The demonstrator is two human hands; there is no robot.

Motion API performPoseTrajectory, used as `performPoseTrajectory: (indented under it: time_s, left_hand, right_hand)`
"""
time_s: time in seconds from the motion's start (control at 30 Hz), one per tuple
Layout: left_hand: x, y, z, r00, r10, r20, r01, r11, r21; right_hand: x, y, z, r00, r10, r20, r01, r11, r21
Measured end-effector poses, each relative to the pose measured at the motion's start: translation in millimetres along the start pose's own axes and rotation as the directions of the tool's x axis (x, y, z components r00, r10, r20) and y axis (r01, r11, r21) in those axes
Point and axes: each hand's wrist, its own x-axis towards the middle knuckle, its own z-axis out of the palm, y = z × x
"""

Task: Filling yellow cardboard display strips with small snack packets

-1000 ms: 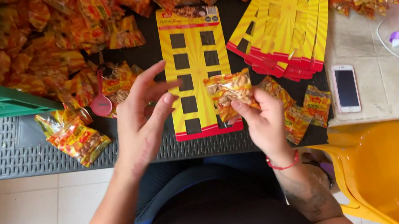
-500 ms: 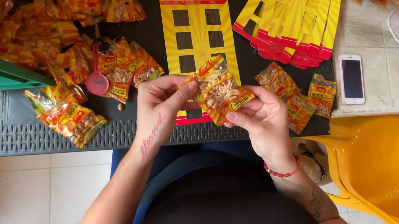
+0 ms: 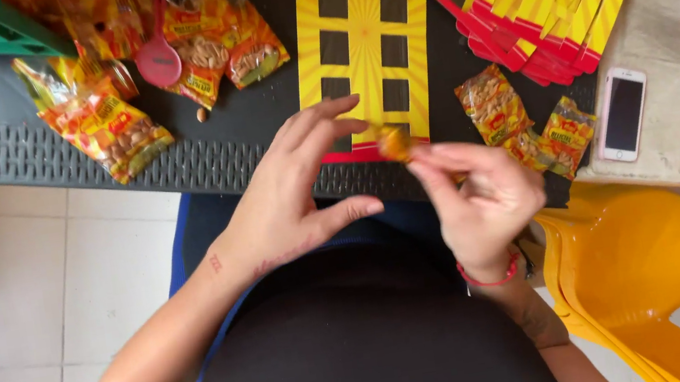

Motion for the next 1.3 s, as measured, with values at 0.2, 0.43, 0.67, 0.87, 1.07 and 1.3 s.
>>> performPoseTrajectory:
  time_s: [0.2, 0.43, 0.67, 0.87, 1.07, 1.3]
  left_hand:
    - [-23, -40, 20, 0.982, -0.179, -0.058, 0.181, 0.983, 0.022]
    - [-5, -92, 32, 0.928, -0.365, -0.078, 0.369, 0.866, 0.336]
    - [13, -83, 24, 0.93, -0.036, -0.365, 0.283, 0.703, 0.652]
    - [31, -89, -45, 0.872, 0.159, -0.462, 0.268, 0.634, 0.725]
    - [116, -135, -90, 0.905, 0.238, -0.353, 0.14, 0.617, 0.775]
    - [191, -223, -83, 0.992, -0.063, -0.111, 0.128, 0.508, 0.852]
  right_hand:
    - [-15, 44, 23, 0.976, 0.102, 0.195, -0.117, 0.991, 0.067]
    - [3, 87, 49, 0.951, 0.246, 0.189, -0.272, 0.954, 0.125]
    - [-3, 69, 68, 0.905, -0.32, 0.28, 0.42, 0.775, -0.472]
    - [-2, 65, 58, 0.749, -0.14, 0.647, 0.395, 0.879, -0.266]
    - [33, 55, 46, 0.84, -0.215, 0.499, 0.357, 0.91, -0.209]
    - [47, 53, 24, 0.904, -0.139, 0.405, 0.228, 0.957, -0.18]
